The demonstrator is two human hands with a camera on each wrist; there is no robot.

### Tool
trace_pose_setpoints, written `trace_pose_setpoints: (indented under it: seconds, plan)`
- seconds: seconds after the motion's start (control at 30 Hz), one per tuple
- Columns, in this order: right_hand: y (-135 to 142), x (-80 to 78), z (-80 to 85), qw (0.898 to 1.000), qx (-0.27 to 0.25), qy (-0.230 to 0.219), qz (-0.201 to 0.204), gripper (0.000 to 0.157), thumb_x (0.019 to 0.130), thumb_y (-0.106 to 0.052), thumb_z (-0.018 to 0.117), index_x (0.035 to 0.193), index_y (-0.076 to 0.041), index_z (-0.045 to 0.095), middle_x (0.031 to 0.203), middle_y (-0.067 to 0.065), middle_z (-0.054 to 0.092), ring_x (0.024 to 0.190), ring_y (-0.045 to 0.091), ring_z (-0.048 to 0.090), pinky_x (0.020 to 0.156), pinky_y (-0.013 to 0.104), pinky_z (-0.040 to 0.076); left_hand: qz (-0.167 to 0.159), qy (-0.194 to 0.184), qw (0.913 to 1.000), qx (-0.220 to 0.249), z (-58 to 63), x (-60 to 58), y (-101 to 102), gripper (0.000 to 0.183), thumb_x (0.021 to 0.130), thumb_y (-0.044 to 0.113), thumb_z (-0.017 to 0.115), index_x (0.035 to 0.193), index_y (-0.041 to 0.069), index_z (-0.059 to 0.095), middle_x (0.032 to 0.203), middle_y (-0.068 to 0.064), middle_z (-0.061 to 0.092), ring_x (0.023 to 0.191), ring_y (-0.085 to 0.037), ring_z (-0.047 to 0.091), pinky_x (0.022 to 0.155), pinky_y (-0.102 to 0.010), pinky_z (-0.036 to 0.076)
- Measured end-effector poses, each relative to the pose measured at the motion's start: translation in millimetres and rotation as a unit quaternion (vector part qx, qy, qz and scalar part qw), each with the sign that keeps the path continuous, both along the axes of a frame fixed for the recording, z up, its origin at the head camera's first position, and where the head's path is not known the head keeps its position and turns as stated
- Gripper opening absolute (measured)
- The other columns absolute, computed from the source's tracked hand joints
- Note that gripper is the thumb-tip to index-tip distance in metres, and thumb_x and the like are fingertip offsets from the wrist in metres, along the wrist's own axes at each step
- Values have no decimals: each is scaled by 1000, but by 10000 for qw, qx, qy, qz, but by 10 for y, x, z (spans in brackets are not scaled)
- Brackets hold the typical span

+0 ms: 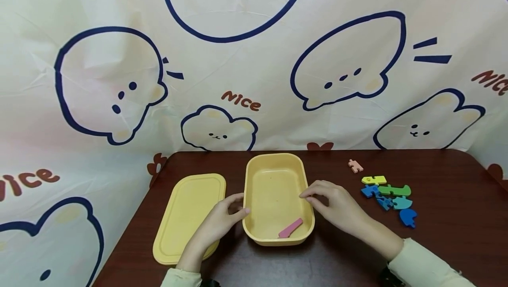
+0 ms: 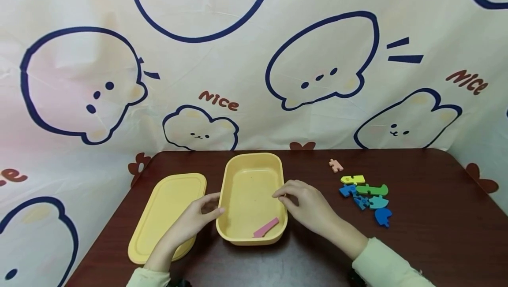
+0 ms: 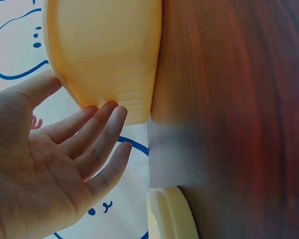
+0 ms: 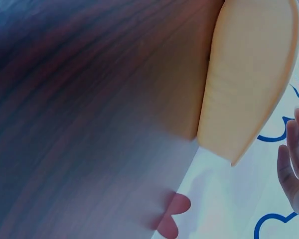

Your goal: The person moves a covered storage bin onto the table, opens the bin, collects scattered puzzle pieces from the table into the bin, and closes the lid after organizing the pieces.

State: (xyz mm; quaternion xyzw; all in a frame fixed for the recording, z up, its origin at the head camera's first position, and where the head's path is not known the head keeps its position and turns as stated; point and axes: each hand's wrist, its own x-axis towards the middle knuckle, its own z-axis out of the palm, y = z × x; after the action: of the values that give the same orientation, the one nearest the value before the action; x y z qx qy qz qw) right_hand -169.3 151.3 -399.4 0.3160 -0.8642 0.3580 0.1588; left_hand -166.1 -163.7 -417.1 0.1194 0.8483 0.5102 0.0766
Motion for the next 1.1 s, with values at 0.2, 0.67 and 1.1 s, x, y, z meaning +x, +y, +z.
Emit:
trace_pose_setpoints:
  seconds: [0.2, 0.67, 1.1]
  plan:
    - [88, 0, -12, 9998, 62, -74, -170, 22, 86, 2, 75, 99, -15, 76, 97, -15, 67, 88, 3, 61, 74, 29, 54, 14, 31, 10000, -46, -1, 1, -5, 49, 96, 18, 67, 136, -7, 52, 118, -19, 66, 108, -33, 64, 89, -45, 51]
    - [308, 17, -63, 9970, 301, -416, -576, 25, 88, -1, 74, 100, -24, 75, 96, -16, 66, 86, 3, 62, 73, 35, 56, 58, -2, 10000, -13, 9, 14, -10, 50, 96, 18, 68, 136, -6, 52, 116, -17, 66, 107, -30, 65, 88, -43, 51]
    - [581, 15, -127, 9967, 452, -226, -637, 26, 83, -3, 79, 98, -24, 74, 96, -16, 66, 90, 7, 63, 75, 32, 55, 68, -1, 10000, -60, 3, 8, -7, 50, 96, 19, 68, 136, -6, 53, 116, -16, 67, 107, -31, 65, 88, -44, 52]
